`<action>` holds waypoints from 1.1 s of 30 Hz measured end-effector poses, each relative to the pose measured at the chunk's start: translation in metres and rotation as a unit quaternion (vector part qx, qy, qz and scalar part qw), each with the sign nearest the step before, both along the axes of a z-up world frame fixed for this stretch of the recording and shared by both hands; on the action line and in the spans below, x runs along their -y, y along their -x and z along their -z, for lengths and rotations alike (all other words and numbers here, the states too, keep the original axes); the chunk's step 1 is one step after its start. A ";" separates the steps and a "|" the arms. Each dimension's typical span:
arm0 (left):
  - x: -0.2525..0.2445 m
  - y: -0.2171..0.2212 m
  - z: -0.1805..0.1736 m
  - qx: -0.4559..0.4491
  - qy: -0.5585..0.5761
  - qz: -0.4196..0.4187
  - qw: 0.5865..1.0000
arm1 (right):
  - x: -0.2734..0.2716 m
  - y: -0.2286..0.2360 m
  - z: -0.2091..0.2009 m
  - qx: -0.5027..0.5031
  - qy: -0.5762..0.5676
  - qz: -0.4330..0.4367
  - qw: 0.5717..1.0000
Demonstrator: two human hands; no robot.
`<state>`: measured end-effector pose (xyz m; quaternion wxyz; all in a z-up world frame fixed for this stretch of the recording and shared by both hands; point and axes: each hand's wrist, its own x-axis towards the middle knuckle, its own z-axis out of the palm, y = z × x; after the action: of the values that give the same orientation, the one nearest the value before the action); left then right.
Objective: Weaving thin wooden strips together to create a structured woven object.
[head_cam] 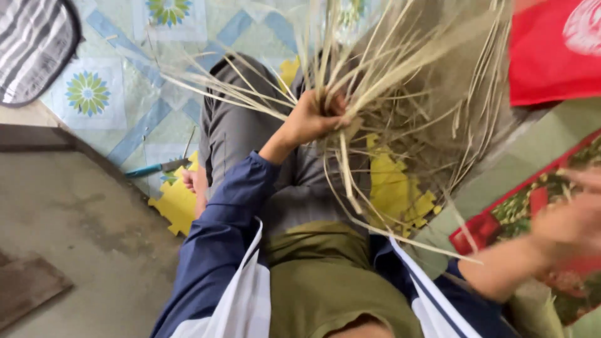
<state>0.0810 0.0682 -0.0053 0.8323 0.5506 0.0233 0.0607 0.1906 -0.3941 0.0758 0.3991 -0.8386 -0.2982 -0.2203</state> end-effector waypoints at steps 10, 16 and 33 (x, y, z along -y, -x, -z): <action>0.011 0.029 0.037 -0.028 0.026 -0.079 0.996 | -0.273 0.101 0.090 0.036 0.050 -0.404 0.913; 0.007 0.028 0.035 -0.077 0.052 -0.106 0.990 | -0.171 0.072 0.106 -0.403 0.113 -0.540 0.730; -0.017 0.056 -0.019 -0.190 -0.004 -0.246 0.950 | -0.300 0.095 0.088 -0.155 0.118 -0.129 0.972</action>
<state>0.0249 0.0850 0.0135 0.7696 0.5321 0.3157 0.1580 0.0960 -0.0944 -0.0126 0.3641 -0.8580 -0.3622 0.0022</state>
